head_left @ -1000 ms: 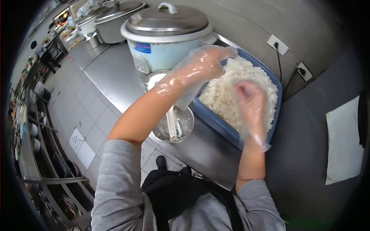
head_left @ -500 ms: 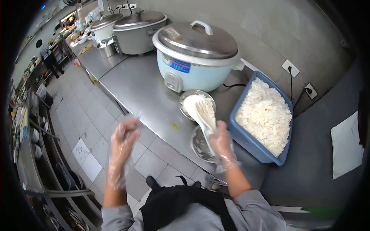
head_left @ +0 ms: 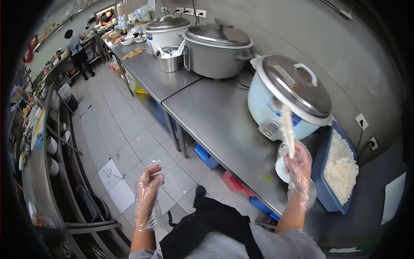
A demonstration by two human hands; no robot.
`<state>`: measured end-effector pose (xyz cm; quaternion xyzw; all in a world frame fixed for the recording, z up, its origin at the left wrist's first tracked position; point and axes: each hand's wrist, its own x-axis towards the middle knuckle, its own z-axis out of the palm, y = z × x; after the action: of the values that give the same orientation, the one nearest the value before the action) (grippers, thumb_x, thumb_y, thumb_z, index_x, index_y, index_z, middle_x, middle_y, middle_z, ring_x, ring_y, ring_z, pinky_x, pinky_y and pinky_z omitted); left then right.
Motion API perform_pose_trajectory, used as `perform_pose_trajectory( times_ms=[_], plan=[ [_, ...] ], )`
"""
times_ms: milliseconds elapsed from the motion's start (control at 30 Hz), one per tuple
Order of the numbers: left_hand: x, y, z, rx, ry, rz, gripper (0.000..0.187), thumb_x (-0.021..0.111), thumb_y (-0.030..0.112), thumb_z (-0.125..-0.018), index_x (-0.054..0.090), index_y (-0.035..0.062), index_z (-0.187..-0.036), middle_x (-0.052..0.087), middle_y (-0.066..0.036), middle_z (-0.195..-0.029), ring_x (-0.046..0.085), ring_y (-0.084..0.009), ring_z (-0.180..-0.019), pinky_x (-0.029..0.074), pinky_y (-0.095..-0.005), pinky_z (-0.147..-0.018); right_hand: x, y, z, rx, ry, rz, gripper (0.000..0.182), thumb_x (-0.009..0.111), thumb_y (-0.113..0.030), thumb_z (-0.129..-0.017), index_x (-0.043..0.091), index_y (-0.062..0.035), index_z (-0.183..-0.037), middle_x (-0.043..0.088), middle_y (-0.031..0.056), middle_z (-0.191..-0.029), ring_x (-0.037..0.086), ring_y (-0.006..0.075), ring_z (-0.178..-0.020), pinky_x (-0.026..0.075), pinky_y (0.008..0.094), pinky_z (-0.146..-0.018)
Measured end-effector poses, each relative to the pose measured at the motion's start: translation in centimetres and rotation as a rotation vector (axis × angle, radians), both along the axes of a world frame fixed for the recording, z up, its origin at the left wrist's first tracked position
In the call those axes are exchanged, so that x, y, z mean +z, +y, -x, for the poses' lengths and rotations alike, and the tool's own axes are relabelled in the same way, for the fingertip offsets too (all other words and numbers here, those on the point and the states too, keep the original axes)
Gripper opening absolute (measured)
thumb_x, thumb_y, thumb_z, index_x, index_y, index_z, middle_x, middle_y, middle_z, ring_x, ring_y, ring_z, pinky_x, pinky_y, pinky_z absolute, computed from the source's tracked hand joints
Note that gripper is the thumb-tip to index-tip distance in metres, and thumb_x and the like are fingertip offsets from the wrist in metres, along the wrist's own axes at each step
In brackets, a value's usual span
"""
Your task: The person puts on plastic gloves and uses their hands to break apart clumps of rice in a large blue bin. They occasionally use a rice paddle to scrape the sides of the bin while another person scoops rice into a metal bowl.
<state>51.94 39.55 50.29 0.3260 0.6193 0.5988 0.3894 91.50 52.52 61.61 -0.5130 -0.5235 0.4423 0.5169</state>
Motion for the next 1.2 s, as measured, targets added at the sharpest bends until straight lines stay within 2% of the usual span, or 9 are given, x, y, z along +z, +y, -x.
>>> perform_pose_trajectory(
  times_ms=[200,300,400,433,667,800,933,1033,1200],
  plan=[
    [-0.7,5.5,7.6,0.097,-0.014,-0.059,0.039,0.063,0.009,-0.082,0.054,-0.0005,-0.118,0.059,-0.014,-0.115,0.058,-0.0169,-0.089,0.051,-0.0319,-0.078,-1.7,14.7,15.7,0.324,-0.105,-0.142,0.054,0.067,0.001,-0.075,0.05,0.002,-0.126,0.06,0.004,-0.098,0.057,0.017,-0.088,0.048,0.0318,-0.073],
    [-2.3,7.0,12.7,0.229,-0.045,0.009,0.042,0.062,0.008,-0.082,0.051,0.001,-0.122,0.055,-0.016,-0.121,0.057,-0.0207,-0.099,0.054,-0.0355,-0.078,-2.6,25.3,23.5,0.354,-0.2,-0.359,0.052,0.066,-0.001,-0.076,0.051,-0.0005,-0.126,0.064,0.0107,-0.101,0.062,0.0275,-0.093,0.049,0.0395,-0.081],
    [-3.2,7.9,17.1,0.35,-0.037,0.024,0.046,0.062,0.007,-0.083,0.048,0.0028,-0.127,0.051,-0.017,-0.125,0.053,-0.0242,-0.112,0.054,-0.0385,-0.081,0.6,34.2,30.6,0.17,-0.878,-0.74,0.054,0.066,-0.002,-0.076,0.05,-0.0017,-0.128,0.063,0.0187,-0.109,0.062,0.0337,-0.095,0.049,0.0399,-0.083],
    [-3.1,8.2,18.1,0.395,-0.051,0.033,0.046,0.062,0.007,-0.083,0.048,0.0029,-0.127,0.051,-0.017,-0.124,0.053,-0.0241,-0.112,0.054,-0.0383,-0.081,1.4,36.2,33.4,0.139,-0.863,-0.685,0.054,0.066,-0.004,-0.076,0.052,-0.0053,-0.128,0.06,0.0217,-0.115,0.055,0.0418,-0.107,0.043,0.0462,-0.094],
    [-6.2,10.8,23.9,0.583,-0.201,0.138,0.049,0.061,0.006,-0.082,0.046,0.0039,-0.128,0.054,-0.016,-0.118,0.059,-0.0194,-0.093,0.055,-0.036,-0.074,2.6,52.3,50.2,-0.017,-1.699,-1.258,0.028,0.053,-0.014,-0.085,0.06,-0.0062,-0.111,0.065,0.0115,-0.079,0.065,0.028,-0.073,0.051,0.0448,-0.064],
    [-7.6,15.4,30.4,0.501,-0.194,0.198,0.052,0.068,0.017,-0.079,0.048,0.0069,-0.126,0.055,-0.011,-0.115,0.058,-0.0187,-0.092,0.055,-0.0353,-0.073,0.3,59.2,55.9,-0.153,-1.681,-1.626,0.007,0.061,-0.016,-0.071,0.067,-0.012,-0.073,0.06,0.0062,-0.067,0.063,0.0236,-0.068,0.048,0.038,-0.062],
    [-6.6,22.3,39.1,0.391,-0.053,0.209,0.049,0.065,0.015,-0.079,0.05,0.0043,-0.125,0.058,-0.014,-0.113,0.059,-0.0203,-0.094,0.055,-0.0347,-0.074,-0.8,63.7,59.9,0.335,-1.644,-1.468,0.011,0.062,-0.022,-0.071,0.066,-0.0128,-0.066,0.061,0.0086,-0.072,0.063,0.0273,-0.072,0.049,0.0414,-0.07],
    [-5.4,28.0,44.4,0.315,0.019,0.201,0.044,0.063,0.013,-0.081,0.052,0.0016,-0.122,0.06,-0.015,-0.113,0.059,-0.0201,-0.095,0.054,-0.0327,-0.075,-3.6,67.1,61.7,0.415,-1.47,-1.575,0.013,0.062,-0.025,-0.072,0.064,-0.0118,-0.073,0.062,0.0095,-0.075,0.062,0.0284,-0.076,0.049,0.0429,-0.072],
    [-4.6,37.2,47.9,0.086,0.038,0.153,0.041,0.063,0.008,-0.082,0.054,0.0021,-0.121,0.061,-0.013,-0.111,0.059,-0.016,-0.09,0.051,-0.0288,-0.076,-3.6,65.0,63.9,0.414,-1.774,-1.451,0.026,0.057,-0.016,-0.076,0.061,-0.0048,-0.099,0.062,0.0112,-0.094,0.06,0.028,-0.093,0.044,0.045,-0.094]
  ],
)
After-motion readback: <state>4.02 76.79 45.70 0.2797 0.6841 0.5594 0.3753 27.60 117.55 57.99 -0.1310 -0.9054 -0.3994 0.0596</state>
